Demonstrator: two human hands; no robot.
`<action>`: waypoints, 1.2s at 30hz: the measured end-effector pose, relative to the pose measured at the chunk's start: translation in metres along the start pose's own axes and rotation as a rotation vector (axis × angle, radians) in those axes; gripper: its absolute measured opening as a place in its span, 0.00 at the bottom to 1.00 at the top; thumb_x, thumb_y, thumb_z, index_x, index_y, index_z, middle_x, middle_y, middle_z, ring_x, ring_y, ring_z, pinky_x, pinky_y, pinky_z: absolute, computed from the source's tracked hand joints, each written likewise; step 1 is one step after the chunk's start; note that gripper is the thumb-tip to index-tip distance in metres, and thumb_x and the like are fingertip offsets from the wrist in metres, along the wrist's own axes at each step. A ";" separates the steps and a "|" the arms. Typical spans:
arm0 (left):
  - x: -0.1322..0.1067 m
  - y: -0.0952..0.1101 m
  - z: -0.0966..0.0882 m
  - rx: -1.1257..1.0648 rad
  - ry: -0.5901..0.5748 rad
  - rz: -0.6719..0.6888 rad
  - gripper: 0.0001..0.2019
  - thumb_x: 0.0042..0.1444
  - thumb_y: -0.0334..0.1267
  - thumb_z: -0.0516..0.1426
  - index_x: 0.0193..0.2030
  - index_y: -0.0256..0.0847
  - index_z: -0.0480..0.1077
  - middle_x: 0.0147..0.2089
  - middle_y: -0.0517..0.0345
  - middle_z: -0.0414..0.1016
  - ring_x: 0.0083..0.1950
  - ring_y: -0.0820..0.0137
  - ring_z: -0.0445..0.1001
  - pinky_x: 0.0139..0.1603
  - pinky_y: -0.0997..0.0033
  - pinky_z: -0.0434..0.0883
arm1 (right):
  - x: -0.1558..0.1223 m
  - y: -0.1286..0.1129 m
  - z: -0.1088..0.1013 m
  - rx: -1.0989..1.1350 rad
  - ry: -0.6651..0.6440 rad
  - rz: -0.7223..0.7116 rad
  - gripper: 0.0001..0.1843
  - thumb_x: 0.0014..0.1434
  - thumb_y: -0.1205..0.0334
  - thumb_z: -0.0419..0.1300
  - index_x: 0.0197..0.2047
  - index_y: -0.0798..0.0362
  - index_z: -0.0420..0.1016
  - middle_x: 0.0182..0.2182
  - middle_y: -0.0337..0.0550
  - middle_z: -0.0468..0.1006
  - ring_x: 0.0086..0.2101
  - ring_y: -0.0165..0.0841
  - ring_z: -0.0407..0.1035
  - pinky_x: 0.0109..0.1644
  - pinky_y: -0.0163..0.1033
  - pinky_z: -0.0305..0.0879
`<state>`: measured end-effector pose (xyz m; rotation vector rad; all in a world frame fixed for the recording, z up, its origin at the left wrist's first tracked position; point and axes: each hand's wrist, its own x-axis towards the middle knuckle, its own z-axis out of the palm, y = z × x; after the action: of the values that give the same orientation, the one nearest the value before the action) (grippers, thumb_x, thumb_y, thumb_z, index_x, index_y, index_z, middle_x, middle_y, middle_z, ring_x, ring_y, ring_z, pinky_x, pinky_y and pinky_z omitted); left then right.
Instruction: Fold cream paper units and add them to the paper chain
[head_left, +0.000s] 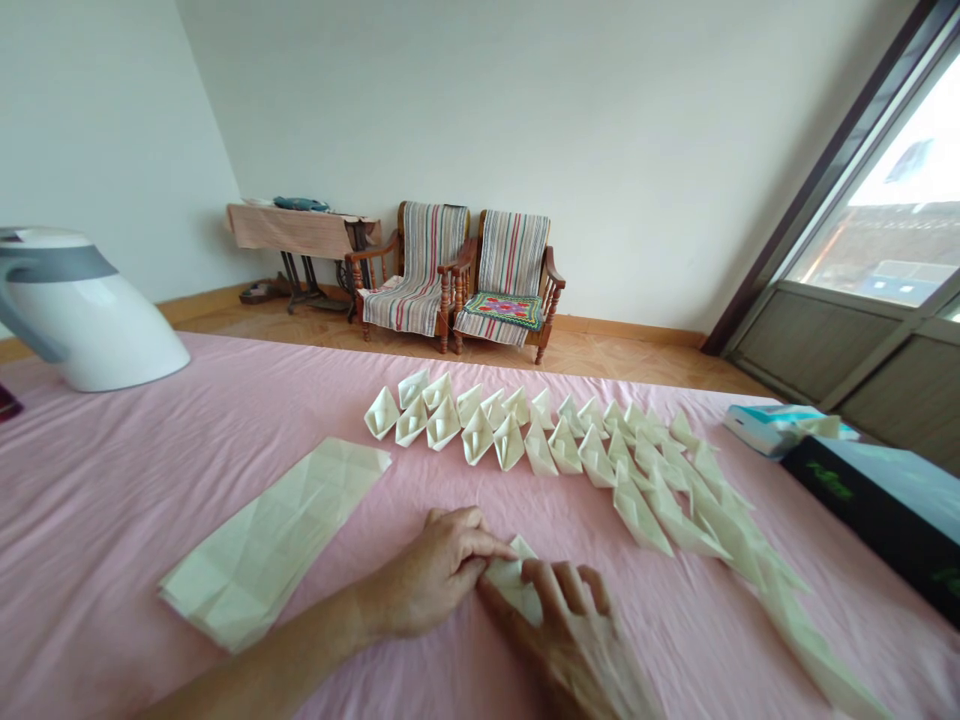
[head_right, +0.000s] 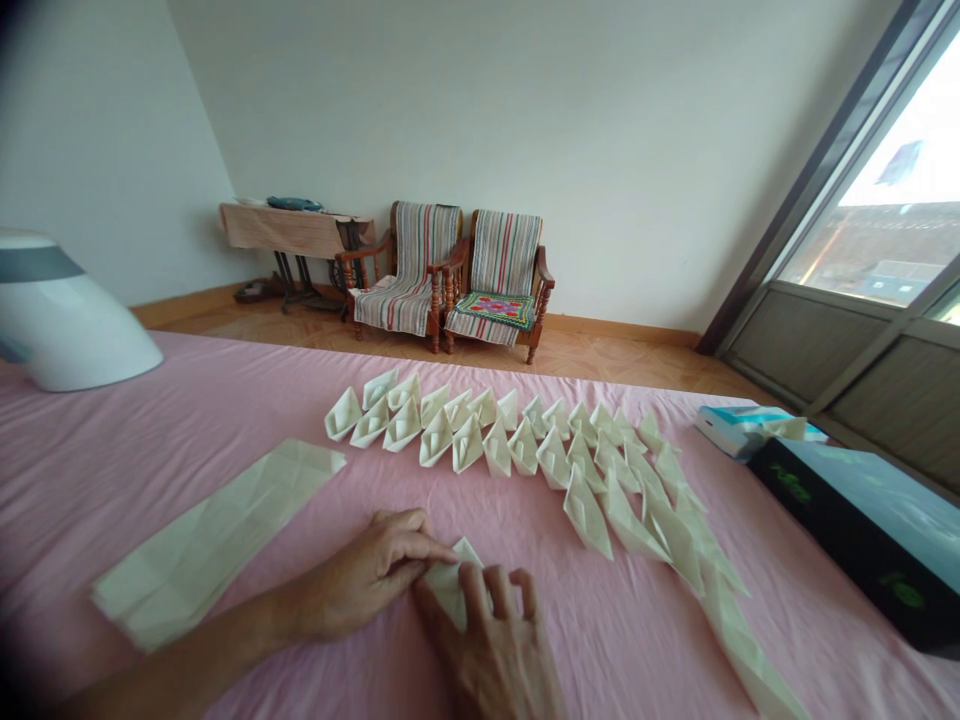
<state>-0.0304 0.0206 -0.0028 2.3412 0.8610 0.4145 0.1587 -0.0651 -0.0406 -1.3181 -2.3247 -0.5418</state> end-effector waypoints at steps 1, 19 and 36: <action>0.000 0.001 0.000 0.000 0.003 -0.003 0.15 0.67 0.31 0.51 0.52 0.51 0.75 0.38 0.58 0.71 0.42 0.70 0.71 0.48 0.69 0.62 | -0.002 0.000 0.001 0.026 -0.003 0.009 0.25 0.60 0.66 0.55 0.59 0.37 0.66 0.41 0.42 0.75 0.36 0.36 0.68 0.40 0.42 0.63; -0.004 0.011 0.013 0.049 0.125 -0.082 0.09 0.61 0.42 0.60 0.47 0.51 0.78 0.37 0.58 0.71 0.43 0.66 0.68 0.47 0.65 0.59 | -0.012 -0.003 0.009 -0.017 -0.006 0.068 0.22 0.53 0.76 0.53 0.52 0.54 0.69 0.40 0.44 0.76 0.35 0.37 0.69 0.35 0.40 0.62; -0.020 0.011 -0.004 0.534 -0.019 0.335 0.10 0.68 0.31 0.50 0.51 0.41 0.70 0.52 0.52 0.71 0.48 0.64 0.67 0.51 0.62 0.60 | -0.021 0.004 0.002 -0.212 -0.033 0.153 0.20 0.43 0.80 0.52 0.39 0.55 0.71 0.35 0.48 0.75 0.30 0.39 0.67 0.30 0.43 0.56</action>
<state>-0.0412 0.0022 0.0056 2.9965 0.6193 0.3221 0.1714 -0.0770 -0.0533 -1.5974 -2.2160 -0.7375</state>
